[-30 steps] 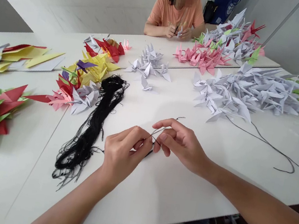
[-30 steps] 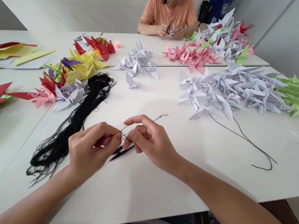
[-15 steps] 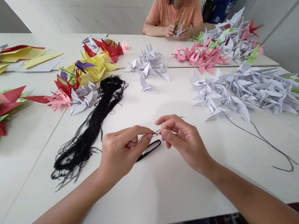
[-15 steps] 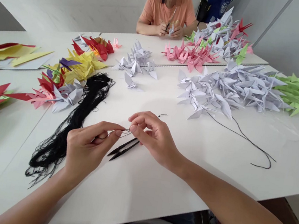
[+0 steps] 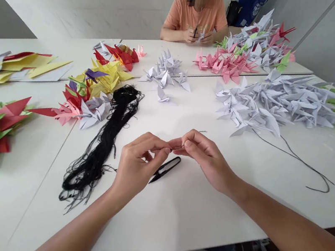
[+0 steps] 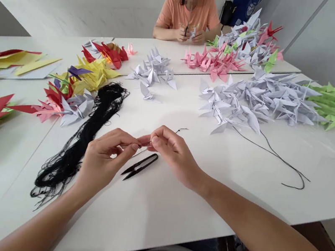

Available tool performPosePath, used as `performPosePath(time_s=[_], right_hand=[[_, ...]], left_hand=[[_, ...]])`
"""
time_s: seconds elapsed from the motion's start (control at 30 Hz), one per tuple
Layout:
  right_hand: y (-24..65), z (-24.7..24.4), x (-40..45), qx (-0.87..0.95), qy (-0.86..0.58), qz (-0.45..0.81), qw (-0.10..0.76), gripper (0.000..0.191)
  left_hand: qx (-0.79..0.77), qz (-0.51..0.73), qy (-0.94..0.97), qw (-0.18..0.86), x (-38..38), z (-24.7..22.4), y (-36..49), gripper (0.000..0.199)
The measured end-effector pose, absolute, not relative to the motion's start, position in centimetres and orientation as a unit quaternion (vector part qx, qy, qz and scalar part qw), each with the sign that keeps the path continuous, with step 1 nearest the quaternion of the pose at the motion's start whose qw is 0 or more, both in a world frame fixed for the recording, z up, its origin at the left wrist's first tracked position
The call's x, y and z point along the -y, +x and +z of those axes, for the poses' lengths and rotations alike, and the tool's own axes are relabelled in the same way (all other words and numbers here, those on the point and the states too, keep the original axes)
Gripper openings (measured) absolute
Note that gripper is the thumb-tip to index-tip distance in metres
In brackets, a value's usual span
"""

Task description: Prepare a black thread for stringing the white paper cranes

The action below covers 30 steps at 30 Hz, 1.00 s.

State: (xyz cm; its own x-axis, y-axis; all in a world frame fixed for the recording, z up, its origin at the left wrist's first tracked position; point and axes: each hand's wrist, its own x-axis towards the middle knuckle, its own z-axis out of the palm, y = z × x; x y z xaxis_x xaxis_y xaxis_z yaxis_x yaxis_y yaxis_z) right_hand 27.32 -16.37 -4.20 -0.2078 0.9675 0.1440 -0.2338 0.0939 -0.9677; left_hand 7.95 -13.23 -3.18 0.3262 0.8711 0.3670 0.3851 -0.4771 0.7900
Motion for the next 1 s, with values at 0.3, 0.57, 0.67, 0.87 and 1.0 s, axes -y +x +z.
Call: performPosePath(time_s=[0.3, 0.57, 0.67, 0.87, 1.0], right_hand=[[27.58, -4.41, 16.30, 0.477, -0.368, 0.567, 0.562, 0.020], [27.64, -4.18, 16.11, 0.499, -0.381, 0.526, 0.574, 0.025], [27.47, -4.40, 16.05, 0.527, -0.357, 0.594, 0.492, 0.037], [27.31, -4.57, 16.26, 0.551, -0.375, 0.569, 0.482, 0.025], [28.04, -4.43, 15.51, 0.499, -0.420, 0.507, 0.563, 0.025]], left_hand=[[-0.460, 0.395, 0.698, 0.380, 13.56, -2.85, 7.71, 0.018], [-0.458, 0.401, 0.707, 0.360, 13.68, -3.16, 7.90, 0.018], [-0.458, 0.411, 0.708, 0.346, 13.37, -3.51, 7.75, 0.018], [-0.458, 0.417, 0.720, 0.312, 13.33, -3.49, 7.82, 0.017], [-0.438, 0.406, 0.731, 0.329, 13.24, -3.47, 7.93, 0.022]])
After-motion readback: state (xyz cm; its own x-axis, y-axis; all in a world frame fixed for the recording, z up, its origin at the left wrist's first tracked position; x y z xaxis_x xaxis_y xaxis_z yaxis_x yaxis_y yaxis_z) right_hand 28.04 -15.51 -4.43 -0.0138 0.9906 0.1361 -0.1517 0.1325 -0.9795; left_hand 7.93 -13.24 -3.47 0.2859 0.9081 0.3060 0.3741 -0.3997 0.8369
